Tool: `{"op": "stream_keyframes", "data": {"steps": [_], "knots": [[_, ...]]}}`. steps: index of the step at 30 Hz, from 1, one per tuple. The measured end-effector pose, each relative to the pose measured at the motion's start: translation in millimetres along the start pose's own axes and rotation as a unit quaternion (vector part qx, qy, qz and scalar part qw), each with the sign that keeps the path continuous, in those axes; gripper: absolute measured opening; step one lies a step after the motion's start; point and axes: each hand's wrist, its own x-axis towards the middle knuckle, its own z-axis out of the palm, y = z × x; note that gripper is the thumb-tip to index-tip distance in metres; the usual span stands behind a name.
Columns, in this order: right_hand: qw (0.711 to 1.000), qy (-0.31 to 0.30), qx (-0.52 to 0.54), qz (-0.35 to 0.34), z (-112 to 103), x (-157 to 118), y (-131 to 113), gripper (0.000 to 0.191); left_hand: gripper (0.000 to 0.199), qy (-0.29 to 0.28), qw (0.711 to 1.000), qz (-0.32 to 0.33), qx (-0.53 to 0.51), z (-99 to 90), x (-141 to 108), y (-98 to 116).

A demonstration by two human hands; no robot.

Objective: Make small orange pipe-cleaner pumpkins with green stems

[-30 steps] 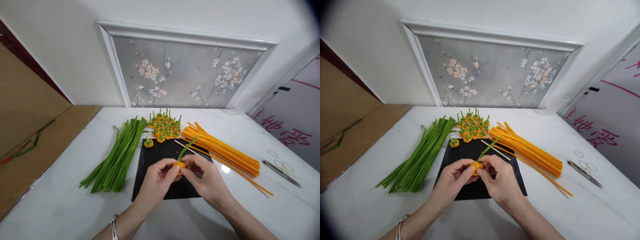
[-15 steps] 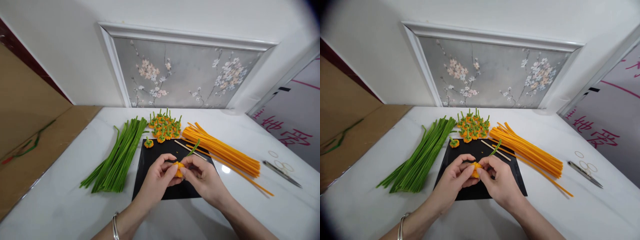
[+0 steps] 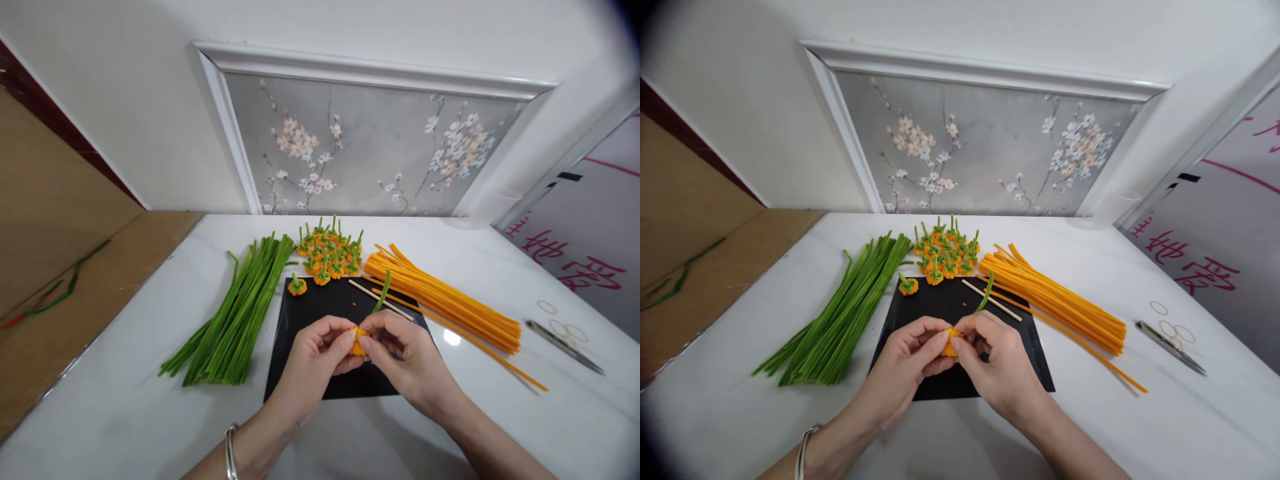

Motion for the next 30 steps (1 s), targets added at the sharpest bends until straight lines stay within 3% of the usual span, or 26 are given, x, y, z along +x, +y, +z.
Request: {"op": "stream_keyframes", "data": {"steps": [4,9,15,20,25,30], "knots": [[0.998,0.010,0.060,0.012,-4.3,2.4,2.0,0.022,0.028,0.014,0.999,-0.025,-0.039,0.4,1.3,2.9],[0.997,0.023,0.048,0.050,-7.9,4.0,3.3,0.028,0.027,0.059,0.996,-0.027,-0.062,-0.3,1.5,5.4],[0.992,0.001,0.095,0.085,-1.2,1.5,3.2,0.029,0.021,0.009,0.999,-0.006,-0.031,-1.4,-0.2,1.7],[0.989,0.006,0.112,0.100,-2.0,2.0,1.9,0.030,0.035,0.022,1.000,0.007,0.012,-5.1,1.9,-0.6],[0.989,0.006,0.109,0.098,-1.9,1.9,1.8,0.029,0.029,0.015,0.993,0.033,0.115,-6.5,3.0,-1.1],[0.984,-0.030,0.147,0.096,2.1,1.8,2.0,0.024,0.025,0.005,0.995,0.041,0.095,-3.9,2.7,-2.0]]}}
